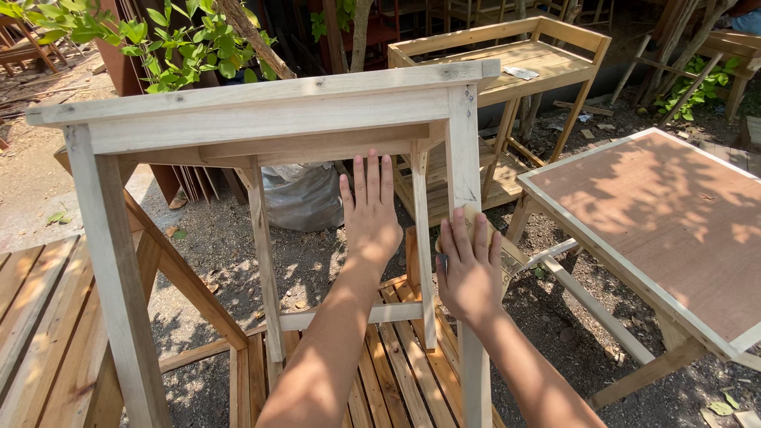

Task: The person sands a wooden table frame outdoors using sheets of sandpaper, first smoothing the underside edges of the tabletop, then working along the apron rails and legs. They hold the frame steady with one hand while rubbing the sandpaper over the wood surfaces with the other, moving around the frame to reach different sides.

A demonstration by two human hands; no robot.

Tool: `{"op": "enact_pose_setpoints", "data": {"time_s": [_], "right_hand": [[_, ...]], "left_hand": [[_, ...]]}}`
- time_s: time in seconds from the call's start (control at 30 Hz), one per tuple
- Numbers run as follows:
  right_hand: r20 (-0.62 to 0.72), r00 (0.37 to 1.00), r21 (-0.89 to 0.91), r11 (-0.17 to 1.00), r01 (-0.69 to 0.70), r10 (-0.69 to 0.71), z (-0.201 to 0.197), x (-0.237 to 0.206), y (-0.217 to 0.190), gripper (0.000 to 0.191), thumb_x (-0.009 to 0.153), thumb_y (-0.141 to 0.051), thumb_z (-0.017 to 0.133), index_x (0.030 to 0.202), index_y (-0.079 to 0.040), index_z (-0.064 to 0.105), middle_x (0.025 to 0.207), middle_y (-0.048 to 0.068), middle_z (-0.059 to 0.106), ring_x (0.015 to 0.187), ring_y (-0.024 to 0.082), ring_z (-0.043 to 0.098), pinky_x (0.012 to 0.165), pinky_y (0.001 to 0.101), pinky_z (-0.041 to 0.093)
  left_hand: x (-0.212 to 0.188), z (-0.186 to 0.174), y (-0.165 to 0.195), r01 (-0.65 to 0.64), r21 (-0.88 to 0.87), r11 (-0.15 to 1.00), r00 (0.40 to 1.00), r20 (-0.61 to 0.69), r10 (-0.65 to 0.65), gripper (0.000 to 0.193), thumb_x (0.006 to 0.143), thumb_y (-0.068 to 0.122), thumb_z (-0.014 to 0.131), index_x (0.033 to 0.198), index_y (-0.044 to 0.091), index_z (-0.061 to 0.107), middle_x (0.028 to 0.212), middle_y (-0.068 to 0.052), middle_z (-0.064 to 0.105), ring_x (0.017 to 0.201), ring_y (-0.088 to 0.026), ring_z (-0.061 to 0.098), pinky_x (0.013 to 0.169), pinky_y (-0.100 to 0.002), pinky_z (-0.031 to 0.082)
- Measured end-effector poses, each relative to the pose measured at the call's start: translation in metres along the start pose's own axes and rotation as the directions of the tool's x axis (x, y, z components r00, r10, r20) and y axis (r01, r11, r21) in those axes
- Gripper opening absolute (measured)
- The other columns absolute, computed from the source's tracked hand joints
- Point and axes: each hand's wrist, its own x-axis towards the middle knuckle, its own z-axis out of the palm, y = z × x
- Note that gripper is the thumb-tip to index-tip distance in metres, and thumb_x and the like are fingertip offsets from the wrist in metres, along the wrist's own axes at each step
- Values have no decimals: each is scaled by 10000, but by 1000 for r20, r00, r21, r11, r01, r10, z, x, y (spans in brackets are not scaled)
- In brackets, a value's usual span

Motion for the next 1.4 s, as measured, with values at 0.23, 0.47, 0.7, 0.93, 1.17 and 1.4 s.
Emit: {"op": "enact_pose_setpoints", "data": {"time_s": [0.23, 0.47, 0.7, 0.93, 1.17, 1.4], "right_hand": [[-81, 996, 19, 999, -31, 33, 5, 100, 15, 686, 1001, -368, 483, 1612, -91, 339, 1723, 123, 135, 1570, 433, 82, 1233, 638, 116], [32, 999, -4, 1000, 1, -1, 1, -32, -3, 663, 956, -352, 512, 1559, -102, 394, 1687, 95, 207, 1548, 435, 151, 1218, 645, 156], [-26, 998, 109, 993, 52, -50, 4, 40, 22, 660, 977, -320, 491, 1582, -78, 383, 1703, 133, 170, 1552, 455, 111, 1219, 628, 151], [-35, 997, 132, 988, 79, -75, 8, 60, 28, 672, 991, -302, 483, 1603, -56, 359, 1727, 127, 118, 1568, 467, 33, 1246, 606, 109], [74, 992, 122, 988, 93, -102, 12, -46, 13, 670, 918, -291, 535, 1548, -100, 408, 1668, 143, 218, 1522, 478, 143, 1189, 664, 190], [-101, 993, 101, 993, 66, -56, 9, 68, 27, 687, 1010, -311, 528, 1617, -37, 360, 1722, 188, 147, 1562, 485, 71, 1233, 634, 122]], "left_hand": [[-17, 20, 19, -150, -96, 984, 954, -274, 119, 891, 899, 167, 583, 1640, 48, 104, 1717, -182, 22, 1594, -351, -6, 1269, -575, 44], [-23, 33, 31, -131, -199, 971, 970, -228, 84, 896, 878, 197, 584, 1627, 33, 119, 1705, -187, 51, 1579, -365, 21, 1255, -577, 41], [-25, 33, 47, -47, -158, 986, 956, -293, -1, 895, 901, 234, 608, 1637, 50, 132, 1714, -166, 63, 1585, -354, 29, 1254, -576, 37], [-37, 49, 54, 30, -169, 985, 965, -252, -73, 915, 902, 245, 615, 1631, 29, 106, 1710, -190, 40, 1581, -376, 6, 1249, -590, 28], [-62, 57, 52, 43, -234, 971, 977, -196, -90, 898, 884, 209, 595, 1624, 54, 112, 1709, -162, 50, 1587, -359, 1, 1265, -592, 15], [-63, 55, 50, -3, -225, 974, 962, -268, -59, 905, 863, 66, 560, 1643, 41, 102, 1722, -170, 49, 1590, -366, -12, 1257, -584, -13]]}}
